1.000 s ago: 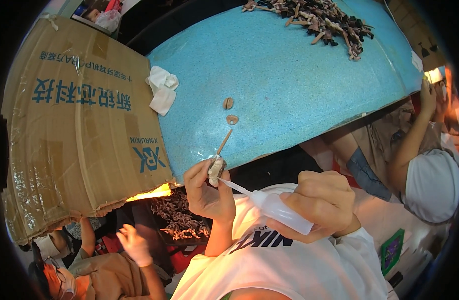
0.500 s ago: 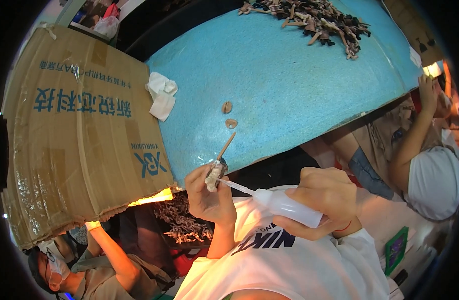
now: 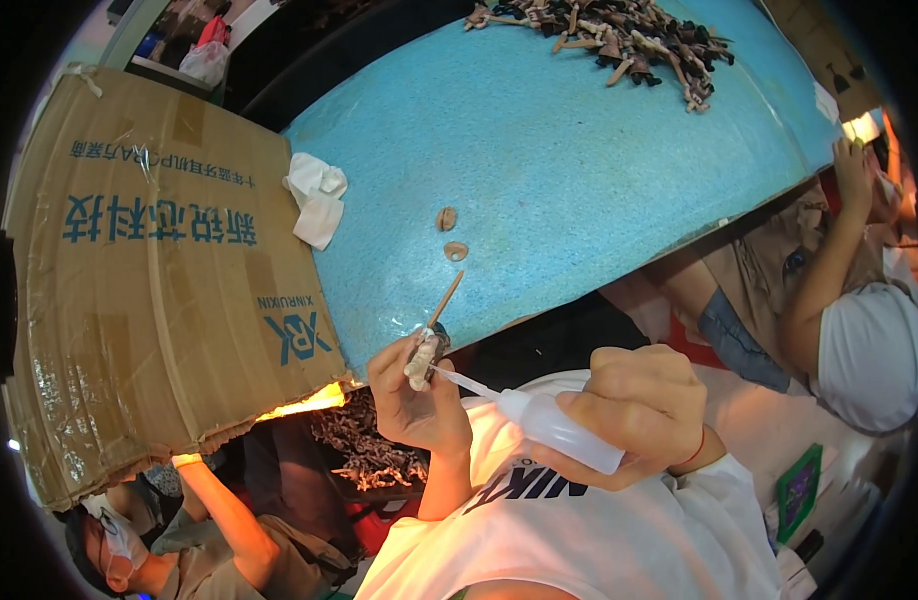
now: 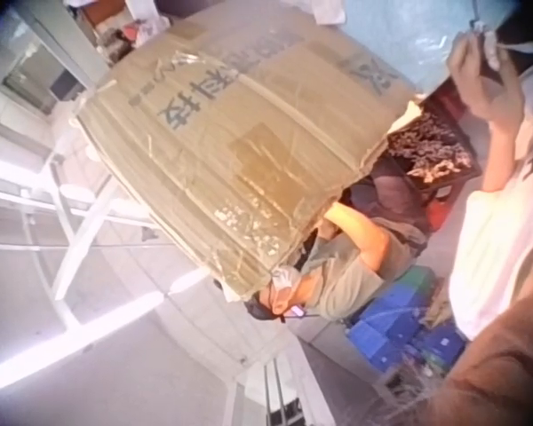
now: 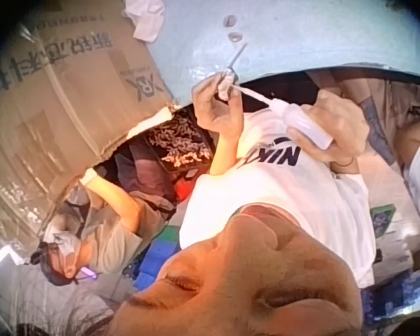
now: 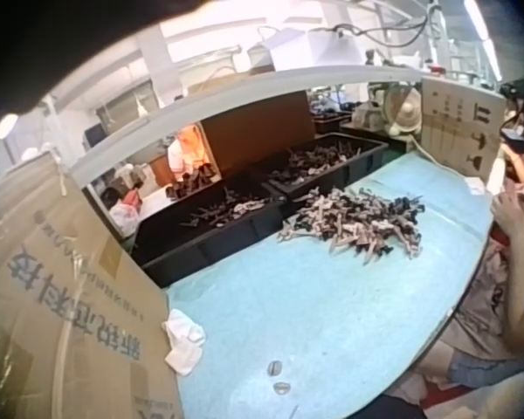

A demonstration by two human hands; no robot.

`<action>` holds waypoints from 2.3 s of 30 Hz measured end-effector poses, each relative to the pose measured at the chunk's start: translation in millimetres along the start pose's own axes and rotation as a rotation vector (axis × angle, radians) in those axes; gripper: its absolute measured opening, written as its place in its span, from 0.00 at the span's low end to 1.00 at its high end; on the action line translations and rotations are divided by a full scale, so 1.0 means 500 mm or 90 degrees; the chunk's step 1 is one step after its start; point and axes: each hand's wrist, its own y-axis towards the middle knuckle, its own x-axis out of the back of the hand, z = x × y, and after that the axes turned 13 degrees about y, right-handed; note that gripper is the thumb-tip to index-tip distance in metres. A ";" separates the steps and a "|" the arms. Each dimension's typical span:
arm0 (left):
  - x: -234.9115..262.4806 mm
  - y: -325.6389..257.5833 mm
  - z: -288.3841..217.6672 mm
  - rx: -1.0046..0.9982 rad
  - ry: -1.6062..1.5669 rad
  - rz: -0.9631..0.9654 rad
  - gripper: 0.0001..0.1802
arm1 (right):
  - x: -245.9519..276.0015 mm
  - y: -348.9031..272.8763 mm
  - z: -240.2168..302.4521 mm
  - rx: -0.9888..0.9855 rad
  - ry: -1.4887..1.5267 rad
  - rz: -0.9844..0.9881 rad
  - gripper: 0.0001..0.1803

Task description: The person glues small plastic parts onto plastic figures by hand, taking the parts from a cardboard box and applying glue from a bottle.

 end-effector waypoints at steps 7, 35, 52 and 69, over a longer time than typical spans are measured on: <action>0.001 -0.001 0.000 0.005 -0.010 -0.005 0.13 | 0.001 -0.005 -0.001 -0.006 0.015 -0.009 0.17; 0.000 -0.006 -0.001 0.081 -0.038 -0.005 0.18 | 0.004 -0.006 0.001 -0.016 0.071 0.008 0.21; 0.002 -0.002 0.001 0.069 -0.039 -0.002 0.18 | -0.002 -0.004 -0.002 -0.043 0.045 0.032 0.19; 0.005 -0.007 0.006 0.090 -0.069 0.014 0.18 | -0.001 -0.016 -0.016 -0.043 0.031 0.002 0.19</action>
